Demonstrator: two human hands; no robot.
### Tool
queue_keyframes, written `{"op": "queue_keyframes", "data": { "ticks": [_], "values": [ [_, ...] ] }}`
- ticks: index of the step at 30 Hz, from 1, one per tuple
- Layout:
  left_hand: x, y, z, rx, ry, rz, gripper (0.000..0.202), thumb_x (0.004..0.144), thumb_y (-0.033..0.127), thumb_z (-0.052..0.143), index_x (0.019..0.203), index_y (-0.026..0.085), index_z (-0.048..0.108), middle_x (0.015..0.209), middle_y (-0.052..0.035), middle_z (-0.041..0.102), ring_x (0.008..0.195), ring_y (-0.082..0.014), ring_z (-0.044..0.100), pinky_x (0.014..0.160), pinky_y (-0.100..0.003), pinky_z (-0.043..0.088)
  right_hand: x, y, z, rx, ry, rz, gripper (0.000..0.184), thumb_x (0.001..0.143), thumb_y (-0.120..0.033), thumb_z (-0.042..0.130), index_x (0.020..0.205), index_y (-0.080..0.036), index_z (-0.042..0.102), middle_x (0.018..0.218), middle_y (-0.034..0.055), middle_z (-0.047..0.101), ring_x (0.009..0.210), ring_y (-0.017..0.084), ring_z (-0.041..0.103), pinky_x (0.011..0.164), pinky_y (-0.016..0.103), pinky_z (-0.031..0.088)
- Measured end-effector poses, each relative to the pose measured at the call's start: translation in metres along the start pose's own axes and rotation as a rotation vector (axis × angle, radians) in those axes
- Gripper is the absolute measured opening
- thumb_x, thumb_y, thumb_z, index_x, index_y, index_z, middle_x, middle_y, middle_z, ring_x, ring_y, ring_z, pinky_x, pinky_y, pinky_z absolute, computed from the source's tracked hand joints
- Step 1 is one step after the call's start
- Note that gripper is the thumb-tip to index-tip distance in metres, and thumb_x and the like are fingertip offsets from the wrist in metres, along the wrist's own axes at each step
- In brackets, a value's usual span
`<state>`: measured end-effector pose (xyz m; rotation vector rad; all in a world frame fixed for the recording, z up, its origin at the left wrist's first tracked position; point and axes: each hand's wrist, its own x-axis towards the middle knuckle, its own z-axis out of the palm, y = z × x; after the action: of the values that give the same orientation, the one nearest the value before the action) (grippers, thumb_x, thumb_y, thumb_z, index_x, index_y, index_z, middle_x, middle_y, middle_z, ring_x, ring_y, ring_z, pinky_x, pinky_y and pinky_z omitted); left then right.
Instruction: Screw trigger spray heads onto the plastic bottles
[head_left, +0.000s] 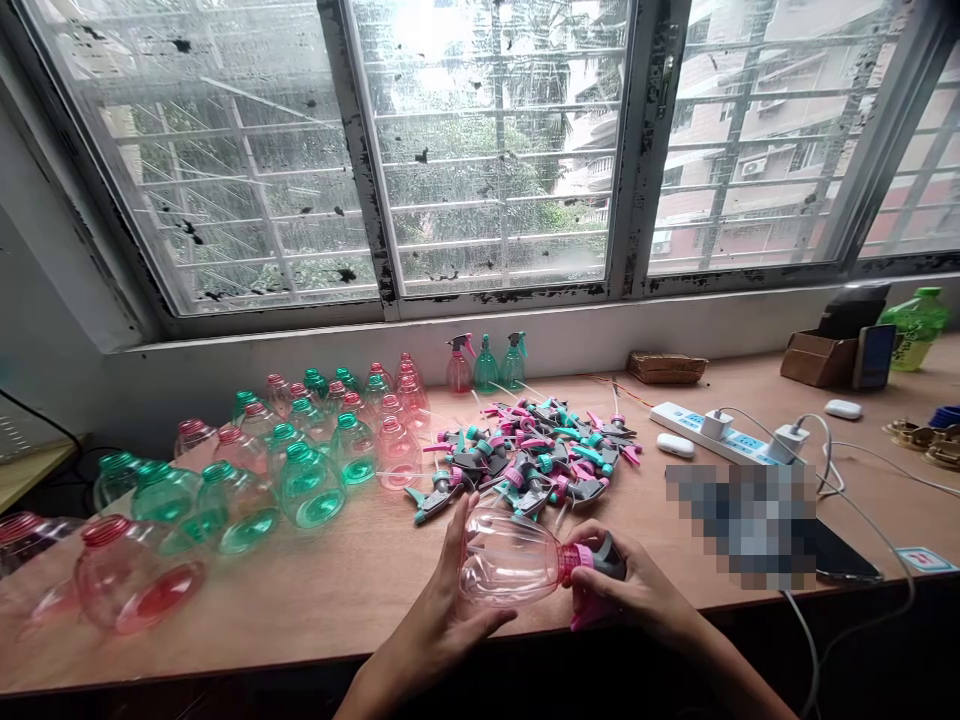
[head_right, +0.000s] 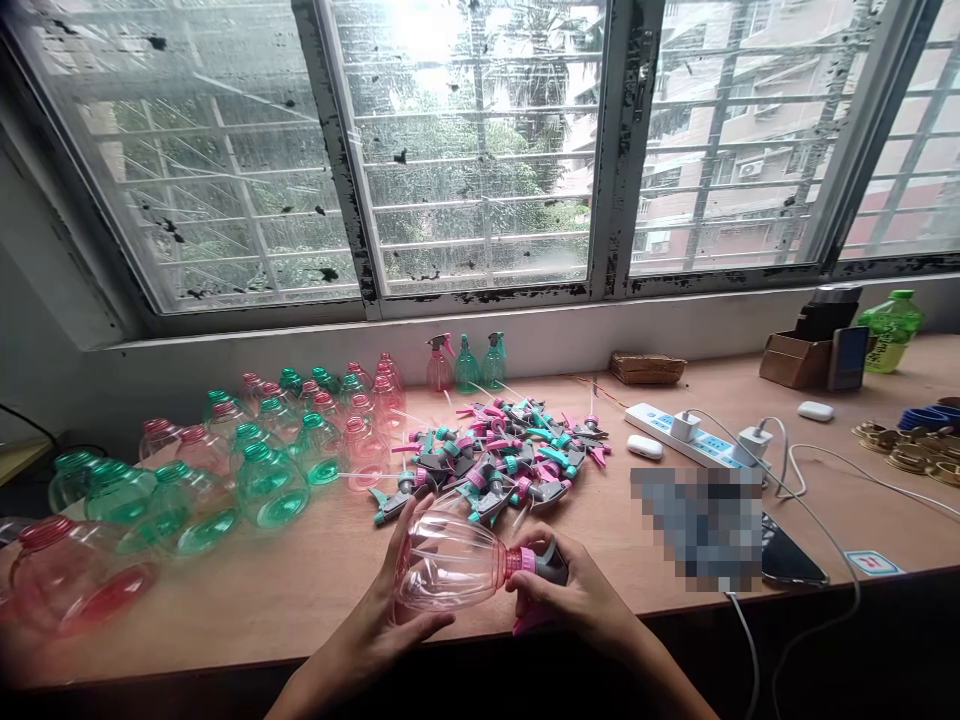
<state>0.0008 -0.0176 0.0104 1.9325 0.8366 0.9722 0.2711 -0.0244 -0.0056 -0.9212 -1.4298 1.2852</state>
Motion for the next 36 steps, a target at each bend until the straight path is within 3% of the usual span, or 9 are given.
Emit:
{"op": "queue_keyframes", "data": {
  "ticks": [5, 11, 17, 21, 25, 31, 36],
  "values": [
    [-0.0013, 0.0047, -0.0009, -0.072, -0.029, -0.071, 0.108, 0.088, 0.046, 0.073, 0.158, 0.041, -0.010, 0.172, -0.0067, 0.002, 0.152, -0.0372, 0.024, 0.123, -0.057, 0.024, -0.0014, -0.0001, 0.0001, -0.001, -0.004, 0.003, 0.036, 0.082, -0.045, 0.080, 0.098, -0.019, 0.063, 0.079, 0.0032, 0.074, 0.067, 0.022, 0.070, 0.065, 0.034, 0.054],
    [-0.0002, 0.0033, -0.0026, -0.064, -0.030, -0.049, 0.104, 0.090, 0.049, 0.069, 0.160, 0.033, -0.006, 0.171, -0.0090, 0.003, 0.155, -0.0362, 0.014, 0.125, -0.056, 0.018, -0.0025, 0.0009, -0.0004, 0.018, -0.013, 0.011, 0.037, 0.082, -0.046, 0.080, 0.099, -0.019, 0.062, 0.078, 0.0029, 0.075, 0.067, 0.023, 0.072, 0.066, 0.034, 0.055],
    [0.0013, -0.0017, 0.0005, -0.092, -0.010, -0.030, 0.100, 0.090, 0.042, 0.071, 0.158, 0.044, -0.002, 0.172, -0.0034, -0.002, 0.153, -0.0364, 0.021, 0.121, -0.055, 0.031, -0.0003, 0.0010, 0.0010, 0.023, -0.014, 0.012, 0.038, 0.082, -0.047, 0.080, 0.099, -0.019, 0.061, 0.074, 0.0021, 0.075, 0.065, 0.022, 0.071, 0.064, 0.033, 0.055],
    [0.0019, -0.0047, 0.0017, -0.106, 0.001, -0.038, 0.096, 0.092, 0.043, 0.069, 0.157, 0.048, -0.001, 0.172, -0.0026, -0.004, 0.150, -0.0382, 0.029, 0.120, -0.058, 0.029, 0.0002, 0.0004, 0.0014, 0.011, -0.005, 0.011, 0.039, 0.080, -0.048, 0.080, 0.098, -0.019, 0.062, 0.073, 0.0022, 0.075, 0.064, 0.023, 0.071, 0.063, 0.034, 0.055],
    [0.0015, -0.0014, -0.0005, -0.138, -0.026, -0.067, 0.103, 0.089, 0.046, 0.072, 0.158, 0.044, -0.005, 0.172, -0.0061, 0.000, 0.151, -0.0392, 0.026, 0.121, -0.059, 0.028, -0.0009, -0.0018, 0.0011, 0.002, 0.000, 0.013, 0.038, 0.080, -0.048, 0.081, 0.097, -0.019, 0.063, 0.075, 0.0021, 0.075, 0.064, 0.023, 0.071, 0.063, 0.034, 0.055],
    [0.0015, 0.0006, -0.0008, -0.088, -0.013, -0.053, 0.098, 0.090, 0.045, 0.071, 0.159, 0.041, 0.002, 0.171, -0.0047, 0.004, 0.153, -0.0356, 0.021, 0.126, -0.055, 0.017, -0.0010, -0.0012, 0.0017, 0.026, 0.002, 0.018, 0.038, 0.080, -0.048, 0.081, 0.098, -0.020, 0.063, 0.072, 0.0008, 0.075, 0.063, 0.022, 0.071, 0.063, 0.032, 0.053],
    [0.0003, 0.0007, -0.0003, -0.070, -0.013, -0.042, 0.094, 0.093, 0.043, 0.068, 0.156, 0.049, -0.002, 0.171, -0.0012, 0.003, 0.149, -0.0333, 0.034, 0.123, -0.053, 0.027, -0.0003, 0.0005, 0.0011, 0.040, -0.005, 0.017, 0.037, 0.081, -0.045, 0.081, 0.099, -0.019, 0.062, 0.074, 0.0008, 0.075, 0.062, 0.020, 0.070, 0.063, 0.031, 0.051]
  ]
}}
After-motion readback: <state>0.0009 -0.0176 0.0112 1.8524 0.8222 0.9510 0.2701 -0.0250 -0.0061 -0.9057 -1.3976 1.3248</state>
